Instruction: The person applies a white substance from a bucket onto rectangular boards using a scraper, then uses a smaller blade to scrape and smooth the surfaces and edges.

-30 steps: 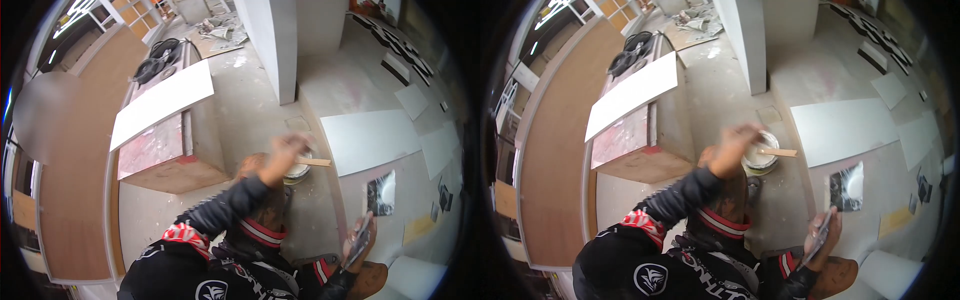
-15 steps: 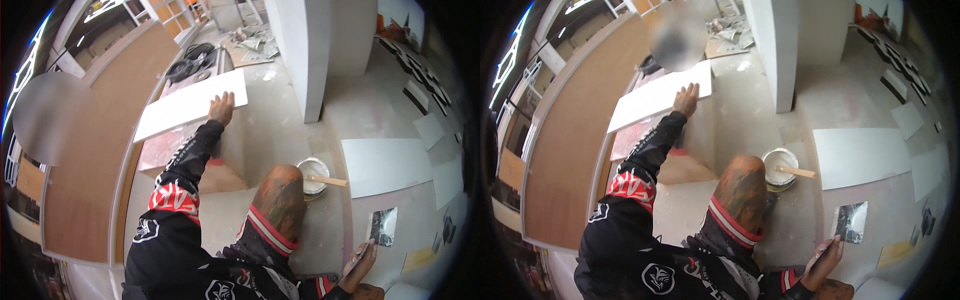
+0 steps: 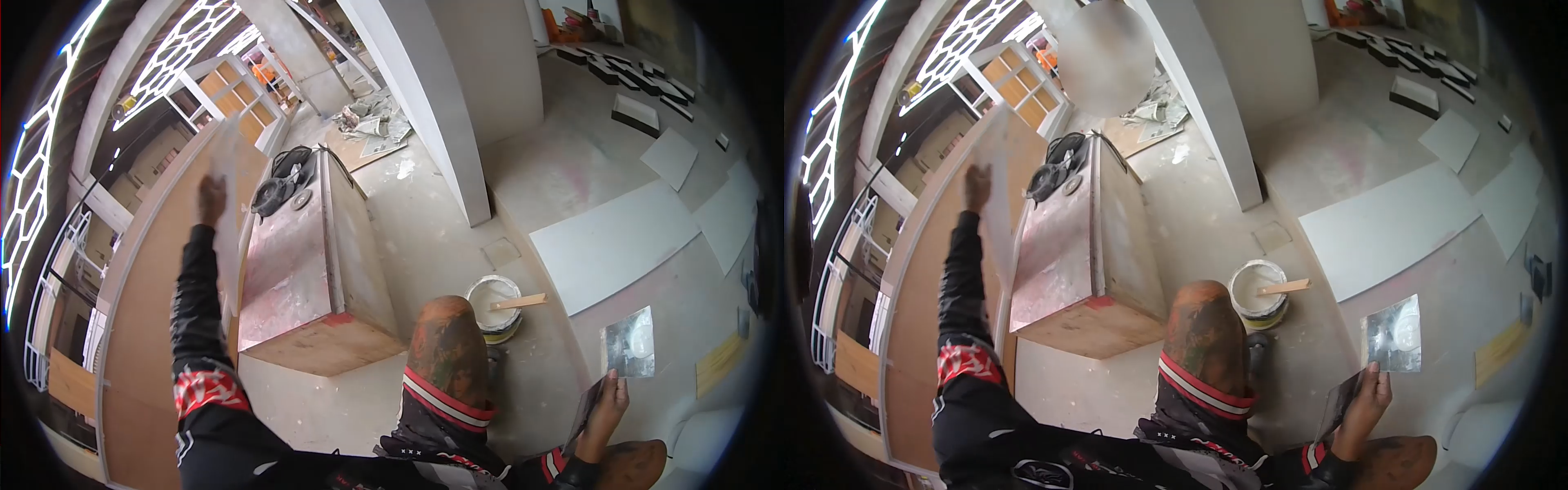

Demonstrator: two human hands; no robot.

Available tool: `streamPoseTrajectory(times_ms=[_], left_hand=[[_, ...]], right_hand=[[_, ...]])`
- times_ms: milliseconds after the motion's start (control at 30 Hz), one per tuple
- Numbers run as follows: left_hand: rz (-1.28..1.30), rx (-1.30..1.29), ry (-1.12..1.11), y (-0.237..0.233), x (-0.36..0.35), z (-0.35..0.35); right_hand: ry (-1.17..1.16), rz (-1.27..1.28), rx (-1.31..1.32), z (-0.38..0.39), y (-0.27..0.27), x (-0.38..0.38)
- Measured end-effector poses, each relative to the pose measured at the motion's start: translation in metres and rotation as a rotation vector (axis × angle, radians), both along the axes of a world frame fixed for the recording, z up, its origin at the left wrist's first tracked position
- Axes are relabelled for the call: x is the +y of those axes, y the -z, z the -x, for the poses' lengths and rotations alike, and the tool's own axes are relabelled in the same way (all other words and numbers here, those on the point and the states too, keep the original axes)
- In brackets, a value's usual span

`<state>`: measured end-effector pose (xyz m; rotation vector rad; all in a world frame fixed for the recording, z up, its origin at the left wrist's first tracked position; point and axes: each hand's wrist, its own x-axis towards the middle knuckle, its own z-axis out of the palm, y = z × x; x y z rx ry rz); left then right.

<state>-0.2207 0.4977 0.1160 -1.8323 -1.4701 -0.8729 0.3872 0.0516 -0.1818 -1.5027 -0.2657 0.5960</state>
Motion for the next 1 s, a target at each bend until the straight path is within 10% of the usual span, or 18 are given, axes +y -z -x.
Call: streamPoseTrajectory(times_ms=[267,300,333,400,433,867,967,1000], left_hand=[[-0.156,0.344,0.131,-0.235,-0.223,-0.16],[-0.496,1.103,0.074,-0.279,-0.225,-0.143],[-0.635,1.341,0.199,-0.311,-0.235,-0.163],[-0.085,0.296,0.971,-0.247,-0.276,-0.254],[-0.097,0.261,0.957,-0.234,-0.284,-0.282],[-0.87,0.935,0.961,-0.143,-0.219,-0.615],[1.026,-0.349,1.995,-0.06,-0.269,-0.698],[0.615,-0.198,1.946,-0.043,-0.252,-0.721]], right_hand=[[-0.035,-0.052,0.144,-0.008,-0.008,-0.007],[-0.009,-0.091,0.134,-0.006,-0.021,-0.009],[0.029,-0.131,0.118,-0.005,-0.03,-0.012],[0.093,-0.118,0.116,0.001,-0.058,-0.021],[0.231,-0.075,0.106,0.015,-0.088,-0.024],[0.455,-0.78,0.034,-0.048,-0.01,-0.196],[0.588,-0.739,-0.011,-0.034,-0.015,-0.215],[0.607,-0.708,-0.038,-0.027,-0.016,-0.215]])
